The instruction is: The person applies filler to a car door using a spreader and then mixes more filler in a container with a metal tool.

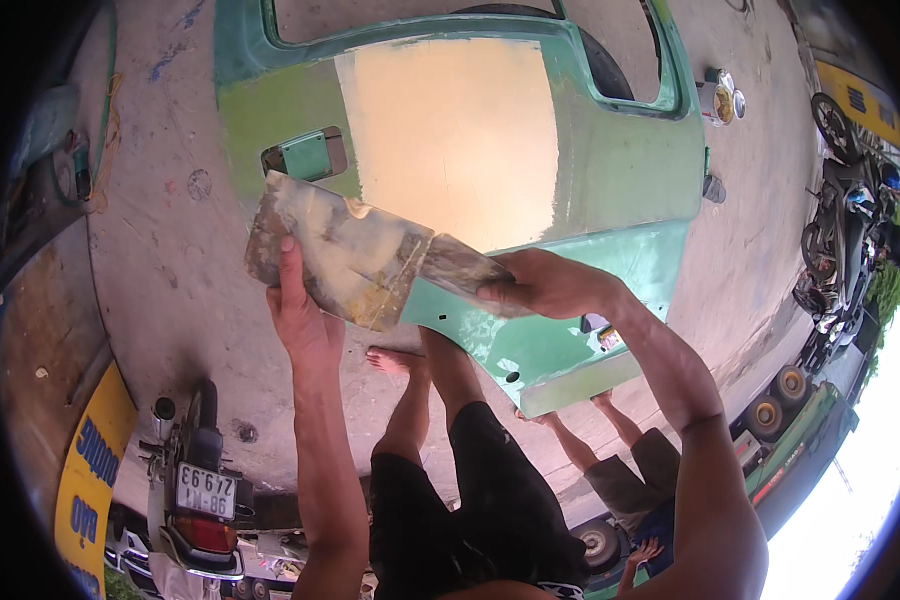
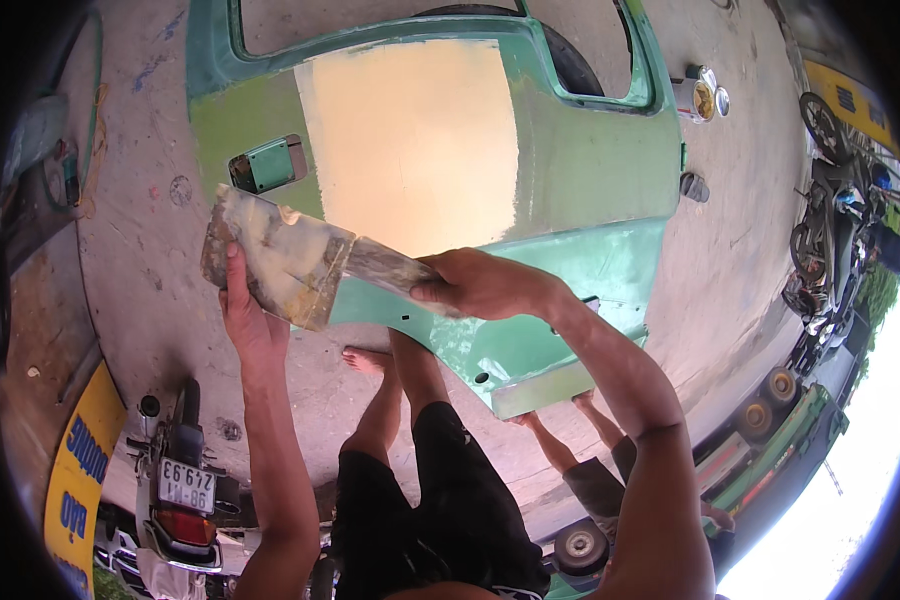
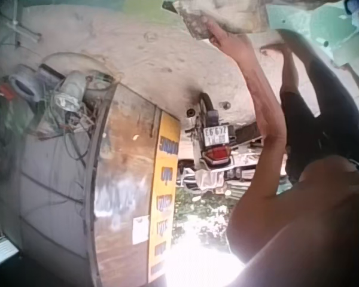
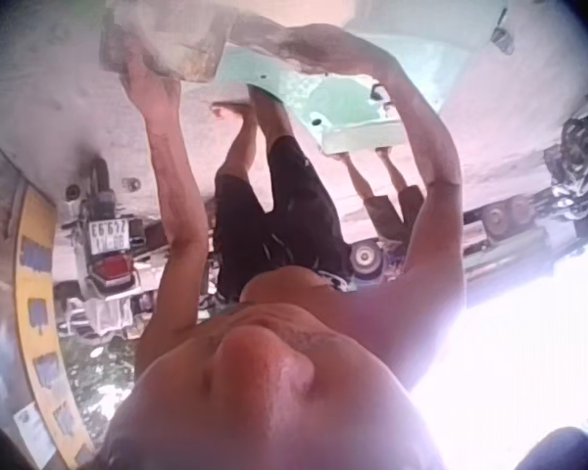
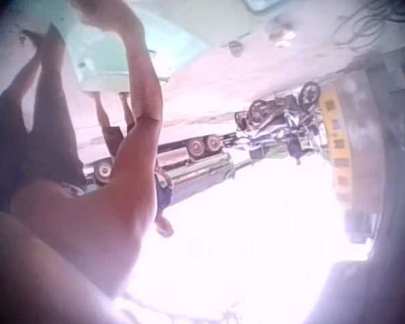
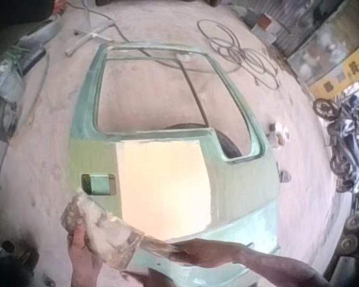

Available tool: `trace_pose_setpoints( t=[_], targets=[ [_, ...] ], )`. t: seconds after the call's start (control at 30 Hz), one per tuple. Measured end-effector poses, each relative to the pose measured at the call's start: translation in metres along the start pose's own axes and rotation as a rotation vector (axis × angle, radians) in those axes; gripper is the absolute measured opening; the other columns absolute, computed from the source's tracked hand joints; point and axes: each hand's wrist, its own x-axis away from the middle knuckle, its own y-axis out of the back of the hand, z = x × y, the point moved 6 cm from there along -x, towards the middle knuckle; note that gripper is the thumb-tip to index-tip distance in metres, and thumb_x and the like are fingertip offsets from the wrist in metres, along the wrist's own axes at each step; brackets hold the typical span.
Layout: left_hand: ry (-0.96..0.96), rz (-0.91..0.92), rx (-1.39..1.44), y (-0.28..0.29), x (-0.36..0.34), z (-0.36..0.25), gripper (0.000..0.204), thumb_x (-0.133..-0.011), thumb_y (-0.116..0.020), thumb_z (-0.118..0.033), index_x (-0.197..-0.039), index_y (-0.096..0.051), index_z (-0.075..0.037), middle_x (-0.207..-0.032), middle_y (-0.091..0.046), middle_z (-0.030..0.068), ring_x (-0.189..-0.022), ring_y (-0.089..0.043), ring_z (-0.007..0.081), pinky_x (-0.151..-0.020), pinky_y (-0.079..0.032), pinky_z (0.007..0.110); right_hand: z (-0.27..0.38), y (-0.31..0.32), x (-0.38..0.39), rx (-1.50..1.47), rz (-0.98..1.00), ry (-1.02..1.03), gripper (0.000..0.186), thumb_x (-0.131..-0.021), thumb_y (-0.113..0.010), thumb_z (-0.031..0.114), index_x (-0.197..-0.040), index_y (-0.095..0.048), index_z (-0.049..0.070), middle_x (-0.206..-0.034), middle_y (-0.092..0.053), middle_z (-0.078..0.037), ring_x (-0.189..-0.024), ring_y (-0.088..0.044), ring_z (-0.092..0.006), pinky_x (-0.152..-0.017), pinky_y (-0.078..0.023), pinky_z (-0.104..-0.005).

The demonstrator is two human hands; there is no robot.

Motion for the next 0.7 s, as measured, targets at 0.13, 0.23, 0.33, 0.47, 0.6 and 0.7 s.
trace_pose_setpoints(
  t=[0.13, 0.23, 0.33, 0.47, 0.6, 0.7],
  targets=[
    [0.056, 0.136, 0.125, 0.019, -0.02, -0.036, 0.059, -0.096, -0.058, -0.043, -0.141, -0.042, -0.007, -0.139, -0.049, 0.006, -0.126, -0.049, 0.0205, -0.106, -0.041, 0.041, -0.022, 0.114, -0.097, 1.038, -0.715, 0.231, 0.046, -0.081, -0.052, 0.001, -0.118, -0.067, 0.021, -0.104, -0.066, -0.004, -0.097, -0.062, -0.0242, -0.085, -0.052, -0.0435],
    [0.093, 0.271, 0.189, 0.037, -0.022, -0.031, 0.061, -0.098, -0.053, -0.049, -0.144, -0.038, -0.013, -0.14, -0.047, 0.0043, -0.128, -0.046, 0.0212, -0.107, -0.039, 0.041, -0.036, 0.174, -0.168, 1.14, -0.972, 0.33, 0.051, -0.083, -0.051, 0.004, -0.126, -0.064, 0.03, -0.111, -0.064, -0.002, -0.108, -0.057, -0.024, -0.093, -0.046, -0.0438],
    [0.099, 0.296, 0.156, 0.041, -0.017, -0.024, 0.061, -0.099, -0.05, -0.049, -0.145, -0.036, -0.012, -0.138, -0.048, 0.0049, -0.126, -0.047, 0.0216, -0.107, -0.038, 0.041, -0.032, 0.202, -0.195, 1.153, -1.066, 0.29, 0.053, -0.085, -0.05, 0.005, -0.128, -0.063, 0.033, -0.116, -0.06, -0.002, -0.108, -0.055, -0.0246, -0.092, -0.044, -0.0481],
    [0.125, 0.234, 0.118, 0.063, -0.007, -0.015, 0.061, -0.099, -0.048, -0.049, -0.146, -0.035, -0.012, -0.14, -0.046, 0.0055, -0.127, -0.046, 0.023, -0.108, -0.037, 0.042, -0.021, 0.181, -0.199, 0.974, -0.857, 0.092, 0.044, -0.089, -0.046, 0.011, -0.125, -0.065, 0.027, -0.126, -0.06, -0.011, -0.118, -0.055, -0.0349, -0.099, -0.044, -0.0509],
    [0.179, 0.194, 0.112, 0.062, 0.001, -0.005, 0.063, -0.099, -0.048, -0.049, -0.147, -0.033, -0.011, -0.142, -0.044, 0.0055, -0.129, -0.044, 0.0236, -0.109, -0.036, 0.043, -0.073, 0.144, -0.159, 0.986, -0.855, 0.072, 0.052, -0.082, -0.055, 0.003, -0.125, -0.065, 0.031, -0.112, -0.062, -0.001, -0.109, -0.057, -0.0261, -0.095, -0.045, -0.0466],
    [0.227, 0.216, 0.13, 0.066, 0.008, -0.006, 0.064, -0.099, -0.05, -0.049, -0.147, -0.032, -0.011, -0.145, -0.041, 0.0054, -0.132, -0.042, 0.0237, -0.11, -0.034, 0.044, -0.105, 0.077, -0.117, 0.922, -0.839, 0.166, 0.057, -0.078, -0.059, 0.001, -0.126, -0.064, 0.033, -0.114, -0.058, -0.001, -0.113, -0.053, -0.0246, -0.098, -0.04, -0.0482]
  ],
)
